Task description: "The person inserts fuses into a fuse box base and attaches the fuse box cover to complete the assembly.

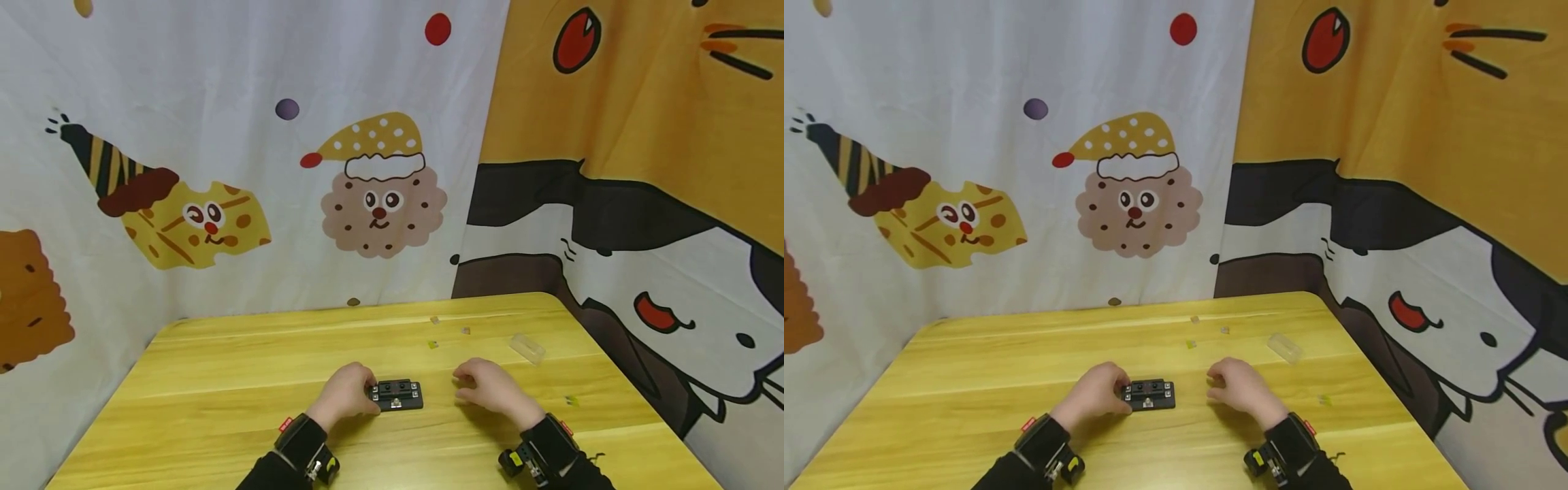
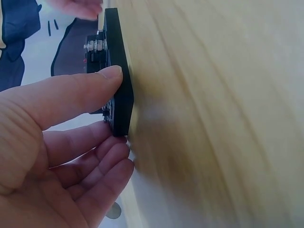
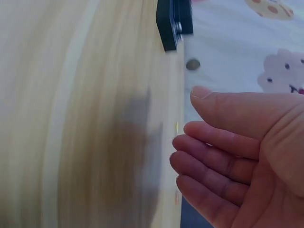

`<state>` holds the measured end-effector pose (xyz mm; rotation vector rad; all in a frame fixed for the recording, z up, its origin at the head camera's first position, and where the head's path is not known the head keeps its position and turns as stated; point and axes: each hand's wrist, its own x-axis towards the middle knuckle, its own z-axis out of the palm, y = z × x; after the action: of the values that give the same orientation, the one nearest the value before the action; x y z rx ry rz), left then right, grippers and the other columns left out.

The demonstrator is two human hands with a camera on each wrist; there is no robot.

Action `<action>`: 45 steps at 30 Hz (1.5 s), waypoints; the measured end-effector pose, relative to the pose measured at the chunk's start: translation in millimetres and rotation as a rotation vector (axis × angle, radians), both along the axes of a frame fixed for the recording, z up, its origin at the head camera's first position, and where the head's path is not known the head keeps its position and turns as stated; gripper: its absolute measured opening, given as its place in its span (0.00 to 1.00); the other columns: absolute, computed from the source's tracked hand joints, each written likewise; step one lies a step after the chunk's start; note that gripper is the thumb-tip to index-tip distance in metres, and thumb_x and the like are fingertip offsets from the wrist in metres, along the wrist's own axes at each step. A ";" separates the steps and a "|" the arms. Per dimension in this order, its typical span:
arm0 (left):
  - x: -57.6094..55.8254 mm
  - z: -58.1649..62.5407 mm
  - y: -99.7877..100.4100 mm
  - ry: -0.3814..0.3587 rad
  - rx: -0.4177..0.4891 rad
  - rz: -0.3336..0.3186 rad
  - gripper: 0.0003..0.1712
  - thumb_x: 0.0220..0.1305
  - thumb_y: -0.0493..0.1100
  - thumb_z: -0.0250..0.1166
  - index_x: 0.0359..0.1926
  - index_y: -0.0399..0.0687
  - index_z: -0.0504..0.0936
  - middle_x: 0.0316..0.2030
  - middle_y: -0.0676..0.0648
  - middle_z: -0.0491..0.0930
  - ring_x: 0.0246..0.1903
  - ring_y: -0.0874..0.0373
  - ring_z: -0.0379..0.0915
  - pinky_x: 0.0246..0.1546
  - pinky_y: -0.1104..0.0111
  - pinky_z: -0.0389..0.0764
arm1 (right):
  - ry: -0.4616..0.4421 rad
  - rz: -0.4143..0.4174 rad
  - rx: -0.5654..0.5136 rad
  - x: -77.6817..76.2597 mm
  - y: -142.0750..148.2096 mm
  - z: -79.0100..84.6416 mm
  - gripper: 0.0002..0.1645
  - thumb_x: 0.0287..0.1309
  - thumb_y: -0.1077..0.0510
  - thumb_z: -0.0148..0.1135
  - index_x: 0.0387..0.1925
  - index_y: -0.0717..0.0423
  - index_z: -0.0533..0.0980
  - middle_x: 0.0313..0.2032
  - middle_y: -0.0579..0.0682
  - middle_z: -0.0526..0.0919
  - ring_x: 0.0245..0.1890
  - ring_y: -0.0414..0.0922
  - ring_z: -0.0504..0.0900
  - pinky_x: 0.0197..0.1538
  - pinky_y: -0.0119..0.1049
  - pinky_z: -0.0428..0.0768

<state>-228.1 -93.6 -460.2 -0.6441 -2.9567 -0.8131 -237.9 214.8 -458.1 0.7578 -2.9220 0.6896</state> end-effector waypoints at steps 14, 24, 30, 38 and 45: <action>-0.9 0.8 0.2 -0.010 -0.012 0.004 0.24 0.36 0.43 0.83 0.35 0.37 0.85 0.31 0.49 0.78 0.30 0.57 0.69 0.38 0.61 0.75 | -0.068 -0.215 -0.024 6.9 78.0 11.0 0.16 0.56 0.56 0.71 0.42 0.64 0.82 0.35 0.49 0.82 0.35 0.47 0.79 0.41 0.46 0.78; -0.1 1.3 1.4 -0.023 -0.011 0.006 0.23 0.37 0.44 0.83 0.35 0.39 0.85 0.30 0.51 0.77 0.29 0.58 0.68 0.38 0.61 0.75 | -0.119 -0.341 0.047 12.8 122.4 17.2 0.14 0.59 0.56 0.68 0.40 0.64 0.80 0.35 0.50 0.82 0.35 0.50 0.80 0.40 0.50 0.78; -1.2 1.0 1.5 -0.031 -0.008 0.007 0.23 0.36 0.44 0.84 0.35 0.38 0.85 0.30 0.51 0.77 0.29 0.58 0.69 0.38 0.61 0.75 | -0.182 -0.420 0.049 17.3 147.1 19.4 0.13 0.61 0.56 0.66 0.37 0.64 0.78 0.32 0.50 0.80 0.31 0.47 0.77 0.36 0.46 0.76; -3.2 -0.6 0.8 -0.018 -0.015 -0.001 0.23 0.36 0.44 0.83 0.34 0.39 0.85 0.29 0.52 0.78 0.29 0.59 0.69 0.37 0.62 0.75 | -0.217 -0.515 0.087 21.3 166.8 16.0 0.12 0.59 0.55 0.65 0.29 0.59 0.74 0.25 0.48 0.72 0.26 0.46 0.69 0.31 0.40 0.66; -3.7 -0.5 0.1 -0.016 -0.014 0.005 0.22 0.35 0.44 0.83 0.33 0.40 0.85 0.28 0.52 0.77 0.27 0.59 0.67 0.36 0.63 0.74 | -0.277 -0.563 0.116 20.9 171.3 15.3 0.15 0.60 0.52 0.66 0.27 0.56 0.73 0.23 0.48 0.69 0.25 0.46 0.70 0.30 0.38 0.64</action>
<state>-231.8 -93.5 -460.7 -0.6343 -2.9795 -0.8017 -217.0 386.1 -442.8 -0.1896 -3.1989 0.6029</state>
